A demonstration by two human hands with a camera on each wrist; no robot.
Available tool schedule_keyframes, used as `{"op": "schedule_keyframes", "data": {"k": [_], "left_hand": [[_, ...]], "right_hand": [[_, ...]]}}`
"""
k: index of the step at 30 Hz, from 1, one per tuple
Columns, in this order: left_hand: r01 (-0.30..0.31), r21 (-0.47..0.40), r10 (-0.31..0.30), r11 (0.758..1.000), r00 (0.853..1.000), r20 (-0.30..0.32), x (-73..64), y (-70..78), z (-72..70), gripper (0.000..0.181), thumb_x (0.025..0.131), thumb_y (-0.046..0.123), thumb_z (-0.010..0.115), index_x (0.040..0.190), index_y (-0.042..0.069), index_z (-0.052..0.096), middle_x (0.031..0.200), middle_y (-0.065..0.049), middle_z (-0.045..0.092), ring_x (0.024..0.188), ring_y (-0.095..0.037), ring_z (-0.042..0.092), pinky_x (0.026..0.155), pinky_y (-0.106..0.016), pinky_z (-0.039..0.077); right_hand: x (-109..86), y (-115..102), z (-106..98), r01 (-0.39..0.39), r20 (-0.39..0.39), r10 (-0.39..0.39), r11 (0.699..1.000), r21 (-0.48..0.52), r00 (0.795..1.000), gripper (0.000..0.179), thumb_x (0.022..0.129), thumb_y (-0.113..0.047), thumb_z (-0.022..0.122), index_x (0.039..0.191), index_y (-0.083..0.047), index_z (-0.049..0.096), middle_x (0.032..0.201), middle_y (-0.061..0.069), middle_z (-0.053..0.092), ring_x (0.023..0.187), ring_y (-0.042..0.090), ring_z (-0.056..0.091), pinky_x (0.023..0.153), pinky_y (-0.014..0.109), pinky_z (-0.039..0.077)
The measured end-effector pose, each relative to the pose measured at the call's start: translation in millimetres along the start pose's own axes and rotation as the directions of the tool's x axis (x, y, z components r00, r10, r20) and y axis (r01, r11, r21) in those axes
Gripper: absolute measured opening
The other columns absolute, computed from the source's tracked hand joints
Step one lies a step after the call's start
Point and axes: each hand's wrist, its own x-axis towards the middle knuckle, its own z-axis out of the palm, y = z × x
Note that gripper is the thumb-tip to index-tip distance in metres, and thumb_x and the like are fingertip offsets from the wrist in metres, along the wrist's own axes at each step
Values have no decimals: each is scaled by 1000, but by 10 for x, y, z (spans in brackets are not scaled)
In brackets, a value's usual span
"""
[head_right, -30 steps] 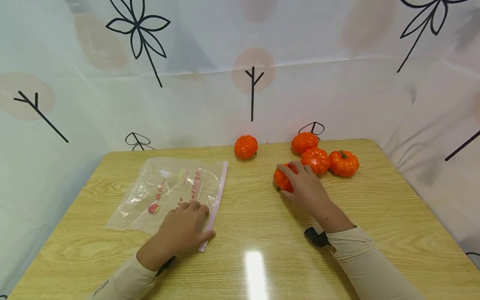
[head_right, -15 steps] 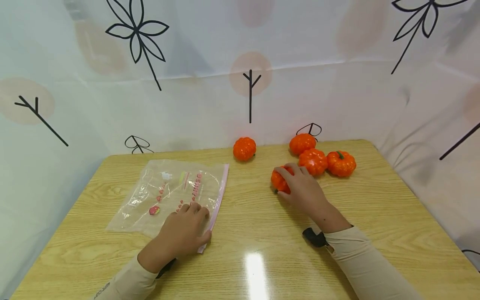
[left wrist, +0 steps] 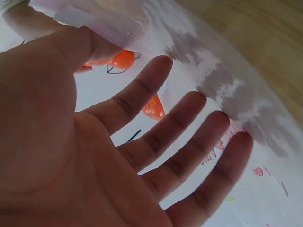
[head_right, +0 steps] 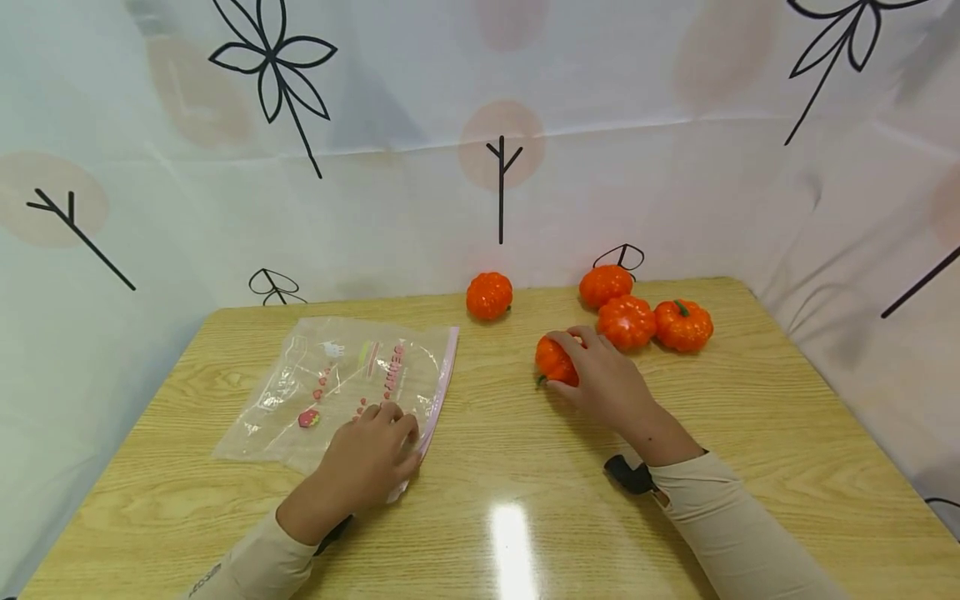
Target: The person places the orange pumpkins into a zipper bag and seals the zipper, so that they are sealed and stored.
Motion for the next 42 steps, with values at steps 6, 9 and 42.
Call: {"op": "schedule_keyframes", "data": {"k": [6, 9, 42], "left_hand": [[42, -161, -28, 986, 996, 88, 33, -31, 17, 25, 88, 35, 72, 101, 14, 67, 92, -2, 63, 80, -17, 58, 52, -29, 46], [104, -305, -55, 947, 984, 167, 58, -60, 19, 30, 90, 32, 70, 113, 13, 65, 88, 1, 60, 71, -12, 52, 52, -26, 41], [182, -586, -51, 790, 971, 233, 131, -56, 13, 50, 85, 8, 61, 135, 8, 58, 68, 10, 50, 56, -3, 41, 51, -20, 36]], "right_hand": [[-10, -6, -2, -8, 18, 8, 1000, 16, 1000, 67, 84, -33, 80, 140, -11, 50, 135, 23, 52, 121, 43, 55, 91, 62, 51], [-17, -12, -6, -6, 19, 5, 1000, 12, 1000, 66, 85, -32, 79, 140, -10, 50, 135, 24, 52, 121, 44, 55, 91, 63, 50], [-7, -110, 22, -174, 157, 105, 828, 533, 982, 63, 91, -43, 71, 142, -15, 46, 139, 19, 53, 102, 28, 66, 84, 39, 56]]}}
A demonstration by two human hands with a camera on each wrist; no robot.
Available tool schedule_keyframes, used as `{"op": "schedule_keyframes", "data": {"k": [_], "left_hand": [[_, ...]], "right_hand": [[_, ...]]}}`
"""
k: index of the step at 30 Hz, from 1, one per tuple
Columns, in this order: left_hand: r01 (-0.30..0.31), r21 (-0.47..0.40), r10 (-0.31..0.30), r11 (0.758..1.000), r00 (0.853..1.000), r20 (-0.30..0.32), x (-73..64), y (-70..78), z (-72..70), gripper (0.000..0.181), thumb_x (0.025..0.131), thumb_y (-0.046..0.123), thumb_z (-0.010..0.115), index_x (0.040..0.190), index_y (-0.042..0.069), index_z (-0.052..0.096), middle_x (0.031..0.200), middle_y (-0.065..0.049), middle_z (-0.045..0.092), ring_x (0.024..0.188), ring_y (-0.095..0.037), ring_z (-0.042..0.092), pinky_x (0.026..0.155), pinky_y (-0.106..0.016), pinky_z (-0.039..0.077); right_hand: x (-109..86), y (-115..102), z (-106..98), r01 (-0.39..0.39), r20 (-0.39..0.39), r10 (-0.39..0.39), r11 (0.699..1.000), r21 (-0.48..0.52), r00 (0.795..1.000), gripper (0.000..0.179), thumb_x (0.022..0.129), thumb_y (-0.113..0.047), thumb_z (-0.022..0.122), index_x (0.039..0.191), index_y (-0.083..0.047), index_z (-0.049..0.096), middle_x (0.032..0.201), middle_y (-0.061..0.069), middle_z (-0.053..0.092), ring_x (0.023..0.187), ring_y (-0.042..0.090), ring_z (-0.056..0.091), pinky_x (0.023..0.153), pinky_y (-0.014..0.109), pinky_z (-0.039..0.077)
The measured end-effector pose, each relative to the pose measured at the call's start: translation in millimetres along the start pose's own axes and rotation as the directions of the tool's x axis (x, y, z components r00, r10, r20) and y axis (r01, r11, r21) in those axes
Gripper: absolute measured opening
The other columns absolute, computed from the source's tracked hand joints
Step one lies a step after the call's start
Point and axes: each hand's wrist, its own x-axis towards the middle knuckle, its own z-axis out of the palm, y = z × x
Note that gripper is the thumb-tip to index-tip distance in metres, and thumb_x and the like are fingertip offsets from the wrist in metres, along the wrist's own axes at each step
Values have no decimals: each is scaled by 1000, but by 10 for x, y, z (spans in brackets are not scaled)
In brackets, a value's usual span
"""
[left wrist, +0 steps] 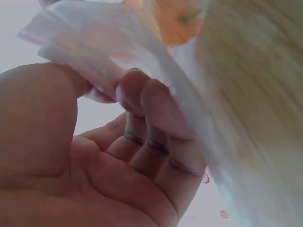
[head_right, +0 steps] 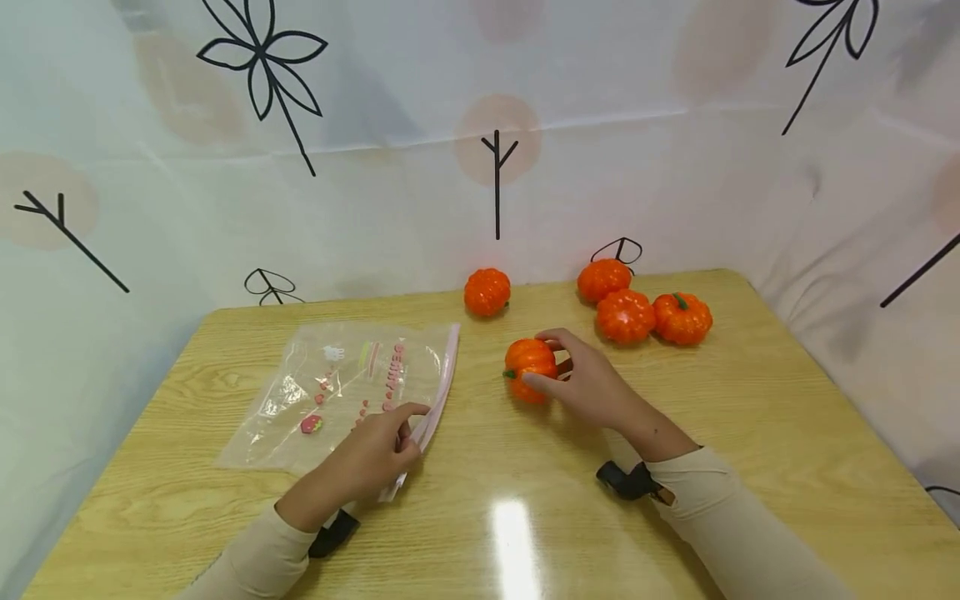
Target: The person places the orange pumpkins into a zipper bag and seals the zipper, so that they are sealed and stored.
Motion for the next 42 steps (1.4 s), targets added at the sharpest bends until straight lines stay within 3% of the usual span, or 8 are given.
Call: {"op": "schedule_keyframes", "data": {"k": [4, 11, 19, 27, 35, 42], "left_hand": [[6, -4, -6, 1000, 1000, -18, -8, 11, -1, 51, 84, 6, 60, 135, 9, 57, 65, 10, 47, 54, -3, 39, 50, -20, 34], [-7, -23, 7, 1000, 1000, -26, -11, 45, -1, 53, 83, 5, 58, 136, 8, 57, 62, 10, 42, 52, -3, 34, 48, -19, 29], [-12, -36, 11, 999, 1000, -28, -12, 67, 12, 54, 84, 6, 59, 138, 7, 55, 61, 10, 41, 51, -4, 33, 48, -19, 29], [-25, -49, 23, 999, 999, -42, -14, 63, 39, 54, 84, 5, 59, 138, 7, 55, 60, 10, 40, 50, -3, 32, 47, -19, 29], [-15, -66, 13, 998, 999, -31, -24, 77, 8, 54, 85, 6, 58, 139, 8, 54, 60, 10, 38, 49, -4, 31, 47, -19, 28], [4, -77, -6, 997, 1000, -24, -25, 106, -18, 55, 85, 9, 58, 141, 12, 54, 60, 10, 39, 48, -2, 32, 45, -18, 28]], "right_hand": [[20, -40, 59, -68, 64, 58, 985, 157, 996, 60, 93, -41, 69, 142, -17, 45, 139, 20, 50, 102, 28, 65, 83, 35, 54], [-7, -150, 182, -149, 159, 98, 924, 352, 982, 60, 99, -37, 61, 146, -9, 37, 142, 24, 45, 116, 33, 58, 89, 36, 56], [-4, -240, 305, -197, 252, 66, 819, 540, 965, 51, 105, -31, 50, 147, -11, 30, 141, 25, 45, 112, 23, 59, 91, 32, 55], [20, -353, 407, -256, 310, 69, 745, 617, 948, 49, 104, -22, 35, 151, -10, 26, 157, 20, 27, 117, 24, 56, 95, 30, 50], [44, -427, 528, -299, 299, 119, 666, 683, 947, 49, 102, -21, 31, 149, -7, 26, 154, 19, 31, 107, 18, 61, 90, 28, 53], [36, -461, 586, -300, 287, 123, 614, 730, 950, 50, 102, -18, 29, 150, -5, 25, 155, 19, 28, 110, 18, 57, 89, 27, 54]]}}
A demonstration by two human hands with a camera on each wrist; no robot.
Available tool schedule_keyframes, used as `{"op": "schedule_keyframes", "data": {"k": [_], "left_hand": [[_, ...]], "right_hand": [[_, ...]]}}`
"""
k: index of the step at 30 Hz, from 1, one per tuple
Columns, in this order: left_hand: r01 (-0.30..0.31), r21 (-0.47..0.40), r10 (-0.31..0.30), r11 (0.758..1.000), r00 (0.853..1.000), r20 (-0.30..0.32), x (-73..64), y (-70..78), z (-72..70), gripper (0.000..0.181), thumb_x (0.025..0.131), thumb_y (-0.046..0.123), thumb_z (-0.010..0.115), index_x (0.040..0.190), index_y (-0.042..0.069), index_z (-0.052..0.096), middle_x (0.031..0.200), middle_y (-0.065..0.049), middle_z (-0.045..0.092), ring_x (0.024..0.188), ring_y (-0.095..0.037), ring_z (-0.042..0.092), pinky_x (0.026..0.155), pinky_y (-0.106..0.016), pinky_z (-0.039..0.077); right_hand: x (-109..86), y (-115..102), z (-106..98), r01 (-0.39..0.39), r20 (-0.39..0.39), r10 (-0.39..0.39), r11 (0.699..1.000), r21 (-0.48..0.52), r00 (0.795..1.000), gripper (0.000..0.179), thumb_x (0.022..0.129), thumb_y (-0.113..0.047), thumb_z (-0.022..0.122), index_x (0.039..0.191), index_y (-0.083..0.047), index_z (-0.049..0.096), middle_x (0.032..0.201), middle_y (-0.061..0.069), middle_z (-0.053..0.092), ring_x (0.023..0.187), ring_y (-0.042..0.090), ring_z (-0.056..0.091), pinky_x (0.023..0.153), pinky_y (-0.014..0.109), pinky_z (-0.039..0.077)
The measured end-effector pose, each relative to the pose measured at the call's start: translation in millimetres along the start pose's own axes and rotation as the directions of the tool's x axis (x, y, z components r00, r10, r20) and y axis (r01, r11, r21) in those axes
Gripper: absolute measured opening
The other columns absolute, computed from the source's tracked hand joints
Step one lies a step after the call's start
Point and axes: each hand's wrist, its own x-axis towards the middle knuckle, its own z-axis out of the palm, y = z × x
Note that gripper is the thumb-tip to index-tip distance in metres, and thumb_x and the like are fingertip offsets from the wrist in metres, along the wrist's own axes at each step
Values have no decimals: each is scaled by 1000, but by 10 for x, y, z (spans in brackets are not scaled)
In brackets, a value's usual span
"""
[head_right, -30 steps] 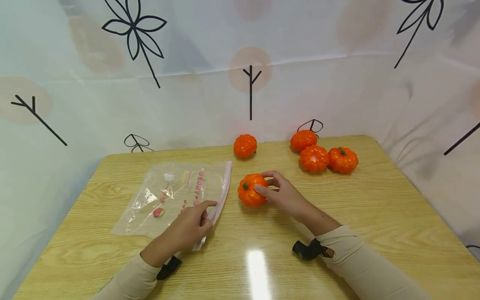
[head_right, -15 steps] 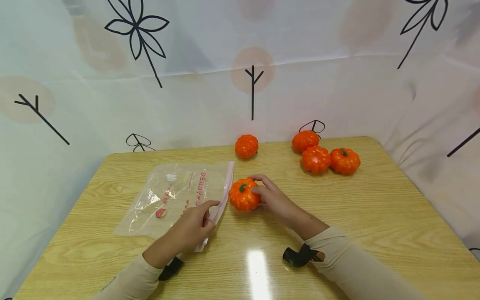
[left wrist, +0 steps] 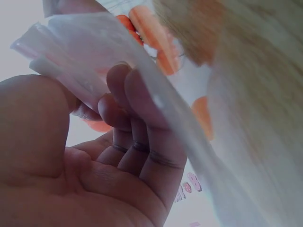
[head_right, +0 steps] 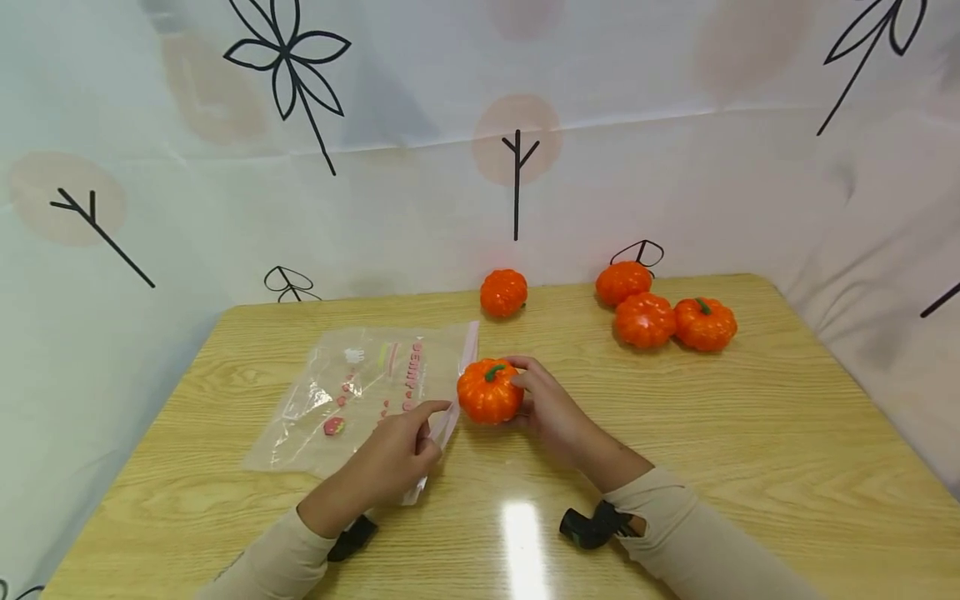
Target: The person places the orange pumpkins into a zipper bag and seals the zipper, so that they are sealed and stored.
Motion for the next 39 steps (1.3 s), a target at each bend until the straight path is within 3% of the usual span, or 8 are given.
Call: {"op": "schedule_keyframes", "data": {"k": [5, 12, 20, 39], "left_hand": [[4, -4, -4, 1000, 1000, -17, 0, 19, 15, 56, 85, 9, 57, 140, 11, 54, 60, 10, 39, 48, -2, 32, 45, -18, 28], [-44, 10, 44, 999, 996, -83, -1, 13, 22, 55, 83, 5, 55, 138, 5, 56, 62, 10, 39, 51, -1, 30, 48, -17, 28], [-76, 22, 78, 997, 986, -148, 4, 21, 30, 55, 81, 3, 55, 136, 5, 57, 64, 9, 42, 54, -2, 32, 52, -18, 31], [-153, -39, 145, 987, 977, -155, -42, 125, 62, 57, 83, 0, 54, 140, 3, 53, 64, 10, 39, 53, 1, 31, 50, -16, 30]], "right_hand": [[-23, 14, 7, 2, 22, -3, 1000, 19, 1000, 51, 102, -18, 30, 150, -4, 25, 155, 18, 28, 112, 13, 56, 90, 26, 54], [-33, 16, 28, 7, 34, -8, 999, 37, 999, 48, 101, -16, 32, 147, -4, 29, 148, 15, 36, 104, 13, 61, 86, 26, 55], [-18, 10, 27, 5, 50, -5, 1000, 7, 999, 49, 102, -16, 31, 149, -3, 28, 151, 17, 35, 108, 11, 59, 90, 24, 53], [-13, 44, -3, 27, 56, -25, 999, -42, 998, 47, 103, -16, 34, 149, -7, 30, 154, 21, 33, 110, 18, 62, 93, 27, 52]]}}
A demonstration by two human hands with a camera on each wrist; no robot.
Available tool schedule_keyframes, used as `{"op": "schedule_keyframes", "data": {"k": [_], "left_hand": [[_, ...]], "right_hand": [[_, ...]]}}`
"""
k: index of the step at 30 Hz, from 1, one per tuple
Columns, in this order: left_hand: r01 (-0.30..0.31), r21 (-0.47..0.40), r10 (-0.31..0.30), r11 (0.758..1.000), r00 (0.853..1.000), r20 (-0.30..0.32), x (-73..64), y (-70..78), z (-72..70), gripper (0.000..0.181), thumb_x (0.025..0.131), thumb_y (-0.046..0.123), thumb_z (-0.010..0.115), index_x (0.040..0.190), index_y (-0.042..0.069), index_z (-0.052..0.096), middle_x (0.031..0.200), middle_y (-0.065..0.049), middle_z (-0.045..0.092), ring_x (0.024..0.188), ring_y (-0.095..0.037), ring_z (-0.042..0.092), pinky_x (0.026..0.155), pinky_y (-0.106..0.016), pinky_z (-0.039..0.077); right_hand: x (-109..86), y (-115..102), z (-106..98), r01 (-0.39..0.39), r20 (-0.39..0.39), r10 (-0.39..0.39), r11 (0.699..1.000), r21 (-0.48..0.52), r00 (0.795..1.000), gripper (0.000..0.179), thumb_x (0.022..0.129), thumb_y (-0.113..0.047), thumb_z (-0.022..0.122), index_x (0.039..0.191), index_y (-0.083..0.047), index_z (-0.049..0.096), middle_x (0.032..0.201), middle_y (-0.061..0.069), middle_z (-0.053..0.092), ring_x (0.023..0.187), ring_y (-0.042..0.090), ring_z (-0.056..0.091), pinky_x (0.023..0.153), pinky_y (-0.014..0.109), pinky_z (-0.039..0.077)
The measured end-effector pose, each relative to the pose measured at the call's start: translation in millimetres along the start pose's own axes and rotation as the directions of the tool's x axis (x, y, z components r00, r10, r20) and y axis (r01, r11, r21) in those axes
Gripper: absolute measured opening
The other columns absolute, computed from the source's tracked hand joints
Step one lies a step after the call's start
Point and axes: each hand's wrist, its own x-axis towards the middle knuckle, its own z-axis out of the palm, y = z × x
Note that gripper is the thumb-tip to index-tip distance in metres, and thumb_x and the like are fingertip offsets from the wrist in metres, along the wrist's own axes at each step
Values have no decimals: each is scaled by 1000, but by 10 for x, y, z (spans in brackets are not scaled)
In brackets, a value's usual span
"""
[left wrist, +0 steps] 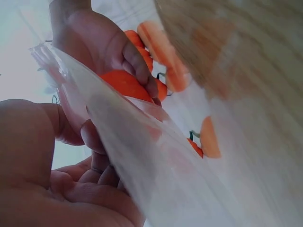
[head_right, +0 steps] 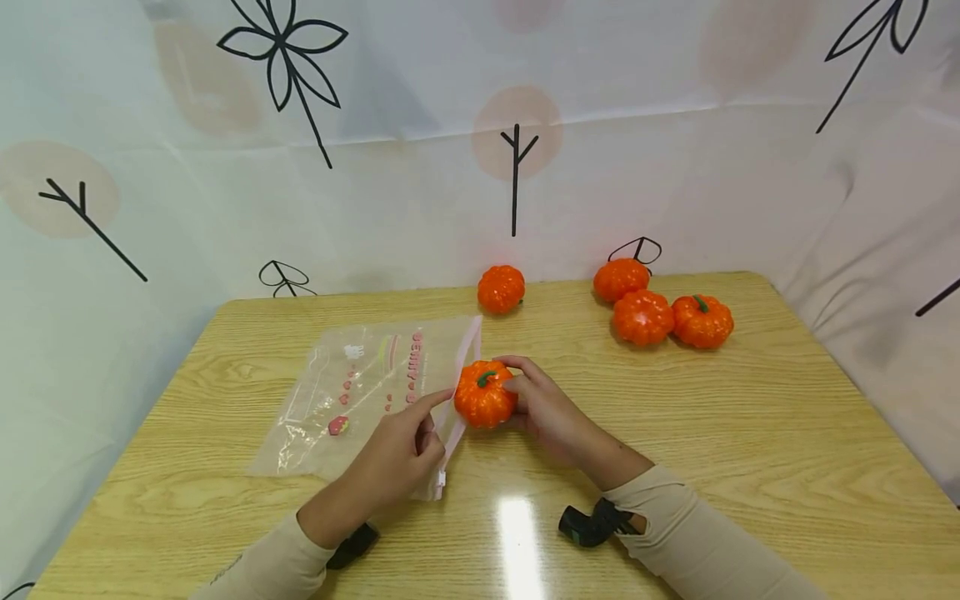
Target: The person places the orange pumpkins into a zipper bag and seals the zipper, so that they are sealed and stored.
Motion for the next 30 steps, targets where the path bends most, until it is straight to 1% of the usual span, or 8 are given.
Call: {"op": "schedule_keyframes", "data": {"k": [3, 9, 13, 17, 20, 26, 30], "left_hand": [[-7, -9, 7, 1000, 1000, 8, -10, 20, 3, 57, 83, -1, 55, 140, 2, 53, 65, 10, 38, 53, 1, 31, 50, -15, 29], [-11, -25, 11, 1000, 1000, 16, -21, 49, 10, 57, 83, -1, 56, 140, 2, 53, 66, 10, 40, 55, 1, 31, 51, -15, 29], [7, -46, -5, 999, 999, 36, -28, 64, 16, 59, 83, 0, 57, 142, 5, 53, 68, 10, 42, 56, 1, 33, 51, -14, 29], [11, -47, -8, 999, 999, 46, -37, 72, 22, 61, 84, 1, 58, 144, 8, 52, 68, 10, 43, 55, 2, 34, 50, -14, 29], [2, -25, -1, 1000, 999, 38, -39, 71, 28, 59, 84, 2, 59, 143, 8, 53, 67, 11, 44, 55, 2, 34, 50, -14, 29], [-1, 49, 0, 999, 1000, 21, -32, 65, 49, 56, 85, 6, 62, 141, 9, 55, 65, 13, 42, 56, 1, 35, 51, -15, 30], [-24, 58, 24, 998, 1000, 11, -30, 58, 63, 57, 85, 5, 63, 141, 7, 56, 66, 12, 42, 57, 1, 35, 51, -15, 31]], "right_hand": [[7, 7, -2, -5, -8, 5, 1000, -19, 1000, 47, 104, -18, 35, 150, -8, 30, 153, 20, 34, 111, 17, 62, 94, 29, 52], [6, 15, -4, 2, -31, -4, 997, -76, 1000, 49, 105, -19, 38, 152, -8, 29, 142, 24, 43, 109, 18, 63, 93, 31, 54], [2, 25, -3, 13, -38, -17, 995, -102, 999, 51, 105, -19, 42, 152, -7, 29, 143, 24, 41, 112, 19, 62, 94, 31, 53], [6, 41, -4, 26, -33, -30, 993, -112, 999, 51, 105, -20, 46, 151, -7, 29, 145, 24, 39, 115, 19, 59, 94, 30, 53], [15, 51, -9, 22, -31, -26, 993, -115, 999, 51, 104, -20, 49, 150, -7, 30, 146, 24, 40, 116, 19, 59, 93, 29, 53], [33, 66, -14, 1, -44, -7, 992, -129, 999, 52, 104, -22, 52, 150, -7, 30, 145, 24, 41, 115, 20, 59, 93, 30, 54], [33, 72, -13, 9, -44, -15, 992, -126, 999, 53, 104, -22, 53, 150, -7, 30, 145, 25, 40, 114, 20, 59, 95, 30, 54]]}}
